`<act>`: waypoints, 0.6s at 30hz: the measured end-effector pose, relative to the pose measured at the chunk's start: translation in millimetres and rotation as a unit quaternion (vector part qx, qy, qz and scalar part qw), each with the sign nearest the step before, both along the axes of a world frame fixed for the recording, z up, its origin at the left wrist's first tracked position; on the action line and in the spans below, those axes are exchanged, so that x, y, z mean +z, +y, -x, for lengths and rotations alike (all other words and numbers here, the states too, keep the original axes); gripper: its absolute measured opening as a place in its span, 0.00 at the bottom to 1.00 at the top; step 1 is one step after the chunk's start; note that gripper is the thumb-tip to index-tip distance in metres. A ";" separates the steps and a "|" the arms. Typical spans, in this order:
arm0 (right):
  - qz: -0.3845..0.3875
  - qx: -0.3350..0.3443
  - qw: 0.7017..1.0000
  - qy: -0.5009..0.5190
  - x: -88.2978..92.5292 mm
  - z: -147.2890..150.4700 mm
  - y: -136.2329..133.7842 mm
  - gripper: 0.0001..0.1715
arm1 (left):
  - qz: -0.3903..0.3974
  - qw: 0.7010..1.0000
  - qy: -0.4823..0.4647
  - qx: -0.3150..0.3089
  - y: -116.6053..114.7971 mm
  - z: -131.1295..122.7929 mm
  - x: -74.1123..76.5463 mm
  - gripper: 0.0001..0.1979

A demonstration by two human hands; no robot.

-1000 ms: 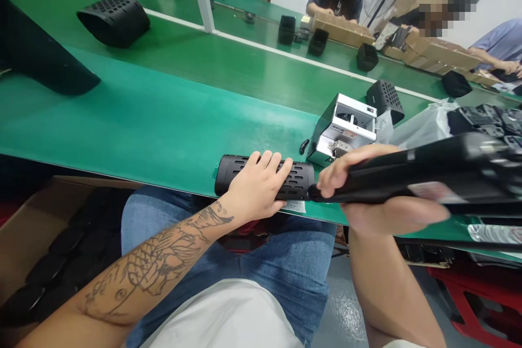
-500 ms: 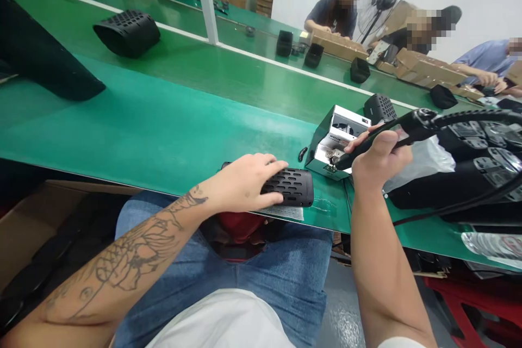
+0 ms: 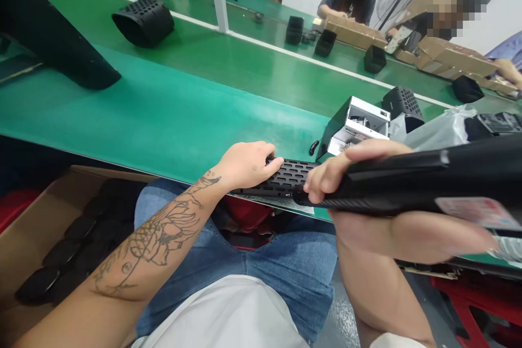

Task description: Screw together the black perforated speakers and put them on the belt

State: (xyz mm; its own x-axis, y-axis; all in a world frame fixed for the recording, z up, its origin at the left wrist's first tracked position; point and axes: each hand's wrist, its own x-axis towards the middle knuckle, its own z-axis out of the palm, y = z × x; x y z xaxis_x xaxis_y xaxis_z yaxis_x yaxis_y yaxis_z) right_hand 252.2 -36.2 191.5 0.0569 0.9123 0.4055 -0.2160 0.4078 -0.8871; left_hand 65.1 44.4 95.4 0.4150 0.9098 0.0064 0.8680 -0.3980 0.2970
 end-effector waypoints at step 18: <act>-0.002 0.027 1.000 -0.006 -32.8 36.9 22.9 0.35 | 0.011 1.000 -0.023 -0.009 0.4 1.7 1.6 0.26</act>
